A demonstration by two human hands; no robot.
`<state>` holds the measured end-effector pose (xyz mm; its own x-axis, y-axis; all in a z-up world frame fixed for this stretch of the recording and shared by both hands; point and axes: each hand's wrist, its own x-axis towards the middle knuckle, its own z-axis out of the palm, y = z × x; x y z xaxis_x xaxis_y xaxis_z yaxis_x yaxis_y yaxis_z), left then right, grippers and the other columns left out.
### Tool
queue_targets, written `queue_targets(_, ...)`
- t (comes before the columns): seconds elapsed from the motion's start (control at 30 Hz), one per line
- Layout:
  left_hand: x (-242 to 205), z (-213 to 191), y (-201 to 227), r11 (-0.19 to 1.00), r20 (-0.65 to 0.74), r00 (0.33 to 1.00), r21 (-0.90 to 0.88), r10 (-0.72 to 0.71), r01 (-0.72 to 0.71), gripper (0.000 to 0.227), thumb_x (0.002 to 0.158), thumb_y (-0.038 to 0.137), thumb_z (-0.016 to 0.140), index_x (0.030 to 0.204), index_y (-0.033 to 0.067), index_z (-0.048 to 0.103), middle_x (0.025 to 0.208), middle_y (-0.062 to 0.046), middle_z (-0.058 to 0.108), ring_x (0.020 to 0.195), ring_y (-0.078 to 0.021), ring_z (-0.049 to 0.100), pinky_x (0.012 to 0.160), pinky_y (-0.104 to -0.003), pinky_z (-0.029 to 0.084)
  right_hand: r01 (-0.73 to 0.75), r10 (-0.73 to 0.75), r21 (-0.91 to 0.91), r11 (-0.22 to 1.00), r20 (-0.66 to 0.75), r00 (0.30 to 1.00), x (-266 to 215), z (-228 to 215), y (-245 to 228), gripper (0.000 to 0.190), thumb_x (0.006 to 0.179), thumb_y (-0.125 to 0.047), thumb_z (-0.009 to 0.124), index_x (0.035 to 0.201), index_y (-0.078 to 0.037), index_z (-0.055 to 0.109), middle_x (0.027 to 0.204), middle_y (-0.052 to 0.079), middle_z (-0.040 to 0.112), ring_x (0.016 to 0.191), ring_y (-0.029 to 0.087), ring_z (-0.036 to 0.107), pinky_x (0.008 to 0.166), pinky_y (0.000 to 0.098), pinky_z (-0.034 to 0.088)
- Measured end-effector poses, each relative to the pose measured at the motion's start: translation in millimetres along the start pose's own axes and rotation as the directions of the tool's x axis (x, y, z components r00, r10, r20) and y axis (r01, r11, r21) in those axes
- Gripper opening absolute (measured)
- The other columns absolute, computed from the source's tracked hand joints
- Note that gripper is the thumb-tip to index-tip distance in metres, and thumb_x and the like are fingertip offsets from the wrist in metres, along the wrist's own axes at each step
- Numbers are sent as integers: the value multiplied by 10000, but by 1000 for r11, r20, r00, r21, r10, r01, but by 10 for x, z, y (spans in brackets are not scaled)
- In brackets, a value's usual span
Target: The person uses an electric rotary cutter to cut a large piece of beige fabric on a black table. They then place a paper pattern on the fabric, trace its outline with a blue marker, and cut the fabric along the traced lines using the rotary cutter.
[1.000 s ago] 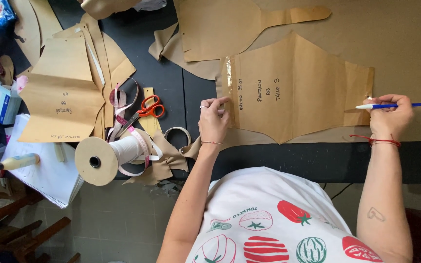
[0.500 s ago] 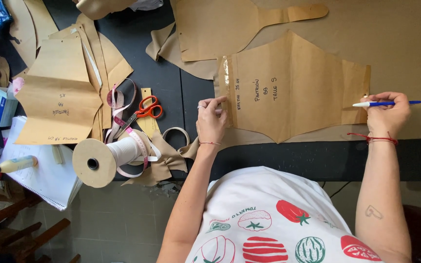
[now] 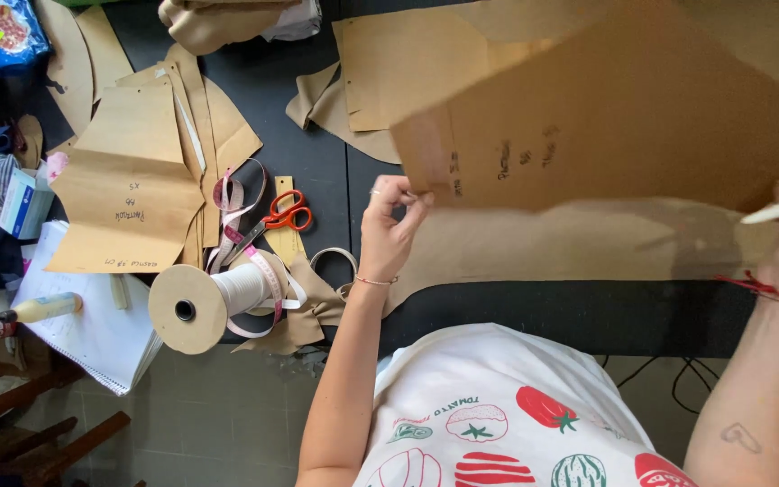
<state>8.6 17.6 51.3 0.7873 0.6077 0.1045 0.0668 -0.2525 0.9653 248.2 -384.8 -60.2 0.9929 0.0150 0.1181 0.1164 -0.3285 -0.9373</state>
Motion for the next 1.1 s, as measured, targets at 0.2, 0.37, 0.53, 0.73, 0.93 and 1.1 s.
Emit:
queue_targets(0.2, 94, -93, 101, 994, 143, 988, -81, -65, 77, 227, 881, 68, 391, 942, 124, 602, 917, -6, 555, 872, -124, 477, 802, -225, 351, 139, -160, 82, 987, 368, 916, -97, 56, -648, 549, 912, -437, 377, 1287, -36, 363, 1159, 84, 431, 1034, 180, 446, 894, 279, 364)
queue_targets(0.37, 49, -52, -112, 911, 106, 912, -79, -396, 405, 254, 792, 147, 420, 913, 108, 640, 976, 1, 631, 945, -90, 530, 817, -214, 408, 219, -241, 101, 970, 383, 892, 64, 528, -625, 378, 943, 127, 578, 1052, -62, 270, 1080, 263, 529, 929, 217, 518, 840, 235, 378)
queue_targets(0.53, -70, 34, -414, 863, 75, 885, 274, -460, 425, 344, 691, 106, 514, 1024, 184, 554, 1012, -40, 574, 768, -132, 652, 687, -225, 437, 218, -229, 71, 973, 361, 904, 82, 872, -634, 397, 791, 178, 619, 943, -4, 301, 1221, 374, 453, 1002, 341, 548, 845, 354, 469)
queue_targets(0.73, -61, 114, -455, 859, -40, 898, 274, -439, 432, 327, 680, 131, 561, 1001, 176, 518, 996, -21, 565, 698, -143, 652, 625, -263, 447, 151, -142, -33, 988, 200, 970, 249, 1017, -284, 382, 740, 116, 702, 893, -66, 403, 900, 185, 623, 885, 190, 649, 718, 253, 500)
queue_targets(0.93, -21, 129, -507, 797, -117, 902, 430, -416, 423, 278, 678, 206, 611, 943, 214, 530, 966, 22, 520, 634, -84, 644, 592, -320, 433, 110, -110, 6, 994, 191, 975, 297, 1047, -103, 375, 760, 122, 702, 891, -76, 412, 940, 180, 631, 877, 172, 646, 738, 265, 559)
queue_targets(1.1, 14, 116, -507, 795, -213, 896, 413, -389, 444, 381, 649, 182, 720, 829, 162, 384, 830, 11, 479, 535, -116, 606, 540, -329, 388, 99, -106, 62, 993, 134, 985, 304, 1061, -85, 360, 744, 110, 724, 865, -79, 443, 863, 170, 633, 893, 180, 690, 737, 276, 588)
